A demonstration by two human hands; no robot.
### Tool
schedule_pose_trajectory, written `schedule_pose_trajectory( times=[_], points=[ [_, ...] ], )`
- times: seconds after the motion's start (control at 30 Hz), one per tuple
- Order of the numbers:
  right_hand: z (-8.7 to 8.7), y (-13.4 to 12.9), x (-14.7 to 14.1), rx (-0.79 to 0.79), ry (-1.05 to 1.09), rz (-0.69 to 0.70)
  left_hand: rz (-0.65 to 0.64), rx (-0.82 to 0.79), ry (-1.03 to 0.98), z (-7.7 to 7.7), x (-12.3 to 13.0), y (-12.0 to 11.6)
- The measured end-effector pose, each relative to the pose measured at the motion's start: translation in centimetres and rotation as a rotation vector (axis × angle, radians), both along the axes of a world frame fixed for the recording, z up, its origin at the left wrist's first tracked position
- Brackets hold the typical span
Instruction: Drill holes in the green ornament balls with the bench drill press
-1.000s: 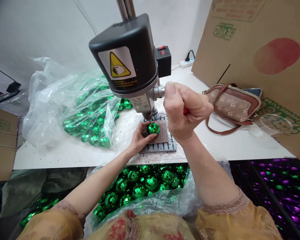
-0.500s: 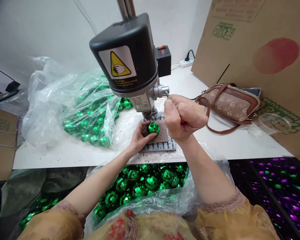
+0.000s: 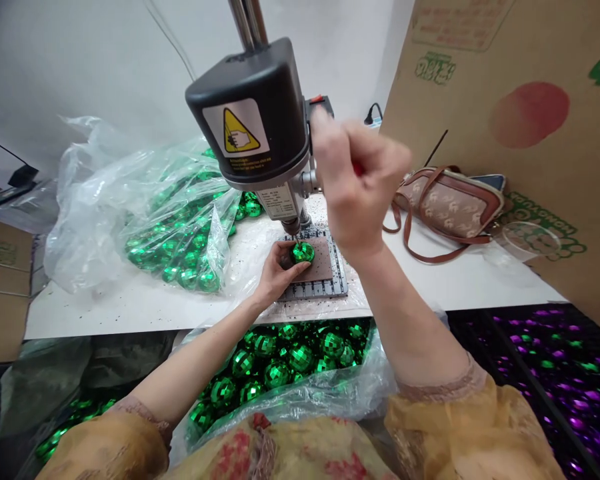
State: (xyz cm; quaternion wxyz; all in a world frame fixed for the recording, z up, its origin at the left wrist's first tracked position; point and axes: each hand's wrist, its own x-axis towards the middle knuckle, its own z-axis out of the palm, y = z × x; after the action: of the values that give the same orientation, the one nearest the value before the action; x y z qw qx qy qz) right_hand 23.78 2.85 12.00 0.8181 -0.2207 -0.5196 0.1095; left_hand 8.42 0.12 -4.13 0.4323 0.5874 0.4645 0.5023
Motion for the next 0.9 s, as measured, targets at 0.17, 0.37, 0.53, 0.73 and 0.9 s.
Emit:
schedule_pose_trajectory(
  times=[0.17, 0.37, 0.53, 0.73, 0.9],
  points=[
    [2.8, 1.4, -0.2, 0.041, 0.007, 0.142, 0.154, 0.066, 0.316, 2.5, -1.5, -5.0],
    [2.3, 1.2, 0.1, 0.039, -0.023, 0.150, -0.332, 0.022, 0.992, 1.4, -6.2, -15.4],
    [2.3, 1.3, -0.1, 0.051, 0.045, 0.171, -0.413, -0.030, 1.459, 2.0, -6.4, -16.9],
    [2.1, 1.2, -0.1, 0.037, 0.050, 0.154, -0.329, -0.013, 1.361, 7.4, -5.8, -6.3],
    [2.0, 0.9, -0.1, 0.014, 0.021, 0.119, 0.058, 0.097, 1.162, 8.2, -7.6, 7.2]
  ],
)
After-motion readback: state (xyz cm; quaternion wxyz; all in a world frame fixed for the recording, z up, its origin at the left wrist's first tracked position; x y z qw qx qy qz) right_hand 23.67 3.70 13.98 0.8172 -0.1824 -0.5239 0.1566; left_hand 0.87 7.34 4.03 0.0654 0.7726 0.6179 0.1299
